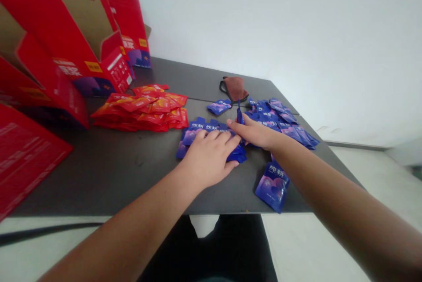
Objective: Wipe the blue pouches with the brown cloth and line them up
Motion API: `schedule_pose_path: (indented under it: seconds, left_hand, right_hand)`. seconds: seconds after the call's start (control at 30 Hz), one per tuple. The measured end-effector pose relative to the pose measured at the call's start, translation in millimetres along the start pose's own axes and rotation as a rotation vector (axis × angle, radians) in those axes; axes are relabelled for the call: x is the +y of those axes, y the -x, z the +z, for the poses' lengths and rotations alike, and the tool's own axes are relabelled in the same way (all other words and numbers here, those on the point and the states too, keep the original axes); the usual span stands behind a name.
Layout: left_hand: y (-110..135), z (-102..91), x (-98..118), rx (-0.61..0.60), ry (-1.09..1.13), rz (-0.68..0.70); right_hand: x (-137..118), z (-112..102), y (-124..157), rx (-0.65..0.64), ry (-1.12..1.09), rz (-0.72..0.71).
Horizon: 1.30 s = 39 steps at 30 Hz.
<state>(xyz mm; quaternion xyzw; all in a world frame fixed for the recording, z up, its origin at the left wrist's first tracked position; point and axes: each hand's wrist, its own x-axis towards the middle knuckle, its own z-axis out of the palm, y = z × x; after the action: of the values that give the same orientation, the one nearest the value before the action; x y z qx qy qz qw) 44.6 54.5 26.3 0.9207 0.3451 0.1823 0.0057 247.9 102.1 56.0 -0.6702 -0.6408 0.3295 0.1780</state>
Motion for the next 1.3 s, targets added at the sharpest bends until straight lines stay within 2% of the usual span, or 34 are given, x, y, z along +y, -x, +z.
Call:
schedule_pose_path:
  seconds: [0.1, 0.23, 0.47, 0.63, 0.7, 0.8, 0.87, 1.0, 1.1, 1.3]
  left_hand:
    - [-4.7, -2.7, 1.9, -0.015, 0.009, 0.041]
    - [-12.3, -2.7, 0.6, -0.052, 0.041, 0.074]
    - [-18.0, 5.1, 1.2, -0.074, 0.08, 0.055]
    - [-14.7, 7.5, 2.5, -0.074, 0.089, 0.028]
    - [-11.8, 4.4, 0.5, -0.062, 0.097, 0.012]
    - [-10.0, -5.2, -7.6, -0.03, 0.128, -0.018]
    - [-12.8, -12.2, -17.3, -0.026, 0.123, -0.09]
    - [-24.5, -15.5, -40.5, -0.183, 0.093, -0.267]
    - [-28.7, -8.3, -50.9, -0.271, 0.105, -0.288]
    - [-23.3, -2.7, -46.6, -0.25, 0.112, -0.3]
  right_hand:
    - [3.8, 1.0, -2.6, -0.034, -0.077, -0.067]
    - [12.1, 1.1, -5.6, 0.014, -0.057, -0.124]
    - [20.0, 9.3, -4.2, 0.088, -0.027, -0.148]
    - [15.6, 3.4, 10.7, 0.184, 0.009, -0.089]
    - [13.7, -4.0, 21.7, 0.2, 0.061, -0.148]
    - [13.0, -14.7, 38.0, 0.069, 0.143, -0.281]
    - [14.5, -19.5, 45.4, -0.065, 0.246, -0.294]
    - [21.9, -24.7, 49.9, -0.208, 0.388, -0.373]
    - [28.4, -26.1, 49.0, -0.234, 0.44, -0.441]
    - [31.6, -19.4, 45.9, -0.195, 0.479, -0.479]
